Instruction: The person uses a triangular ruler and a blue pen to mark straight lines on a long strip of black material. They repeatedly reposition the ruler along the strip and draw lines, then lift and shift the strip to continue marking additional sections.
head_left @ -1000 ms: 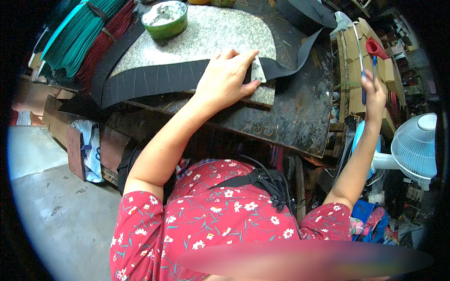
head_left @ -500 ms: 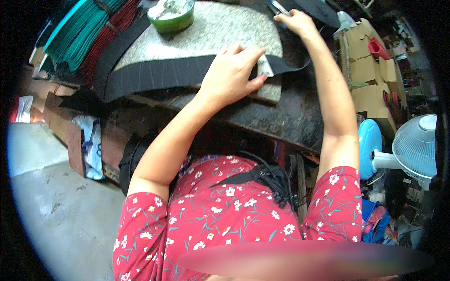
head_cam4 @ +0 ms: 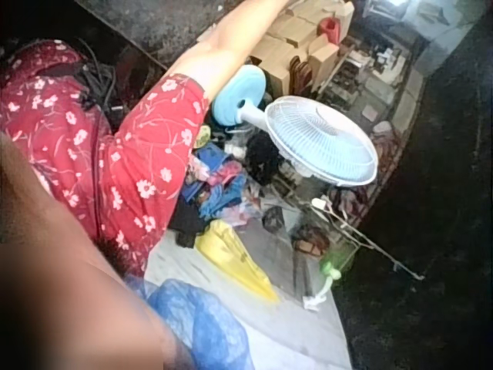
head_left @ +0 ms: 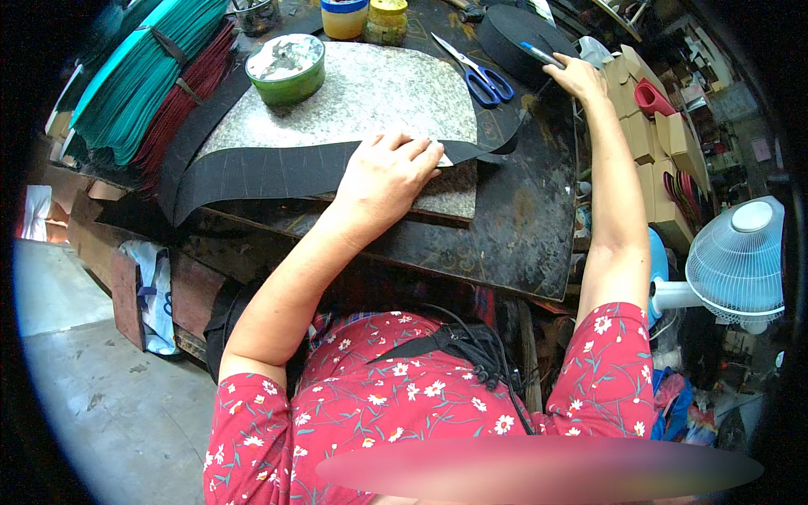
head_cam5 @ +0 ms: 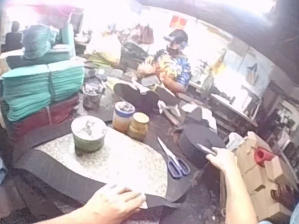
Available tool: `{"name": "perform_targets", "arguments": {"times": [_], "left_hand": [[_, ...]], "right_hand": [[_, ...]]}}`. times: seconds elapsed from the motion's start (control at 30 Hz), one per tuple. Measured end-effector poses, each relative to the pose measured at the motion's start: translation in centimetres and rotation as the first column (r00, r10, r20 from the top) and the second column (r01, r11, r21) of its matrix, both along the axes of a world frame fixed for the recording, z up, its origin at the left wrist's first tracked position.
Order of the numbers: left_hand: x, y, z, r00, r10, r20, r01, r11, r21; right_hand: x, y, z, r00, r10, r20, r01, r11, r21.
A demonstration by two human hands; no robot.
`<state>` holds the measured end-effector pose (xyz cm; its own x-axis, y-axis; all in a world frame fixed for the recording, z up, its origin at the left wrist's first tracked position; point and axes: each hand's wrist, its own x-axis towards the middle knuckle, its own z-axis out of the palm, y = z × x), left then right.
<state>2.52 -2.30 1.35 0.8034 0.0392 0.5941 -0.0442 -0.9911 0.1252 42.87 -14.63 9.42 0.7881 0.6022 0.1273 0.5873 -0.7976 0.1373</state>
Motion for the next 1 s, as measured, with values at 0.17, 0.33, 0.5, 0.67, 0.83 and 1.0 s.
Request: {"name": "perform_targets", "arguments": {"times": [0.17,0.33,0.5,0.67,0.83,1.0], "left_hand": [[-1.5,1.0,1.1,0.999,0.030,-0.022,-0.030,1.000,0.005],[-4.4,3.5,2.5,0.991,0.118,-0.063,-0.116,0.992,0.043],[-6.6,4.3,3.4,0.986,0.122,-0.110,-0.109,0.987,0.122],[-7.7,4.3,3.9,0.978,0.173,-0.115,-0.170,0.985,0.034],[-8.3,3.6,3.3,0.971,0.195,-0.140,-0.194,0.981,0.016],[-8.9,4.5,3.3,0.958,0.276,-0.073,-0.273,0.961,0.050]], "right_hand": [[-0.5,-1.5,-0.9,0.997,0.053,-0.051,-0.044,0.985,0.166],[0.8,-3.5,-1.3,0.974,0.208,-0.087,-0.160,0.910,0.381],[0.3,-4.2,-3.0,0.973,0.230,0.016,-0.216,0.888,0.407],[-3.7,-4.0,-2.4,0.959,0.282,0.005,-0.261,0.880,0.396],[-4.2,-4.1,-1.1,0.903,0.422,-0.082,-0.350,0.832,0.429],[0.2,-7.3,-1.1,0.941,0.335,-0.059,-0.282,0.866,0.412]]}}
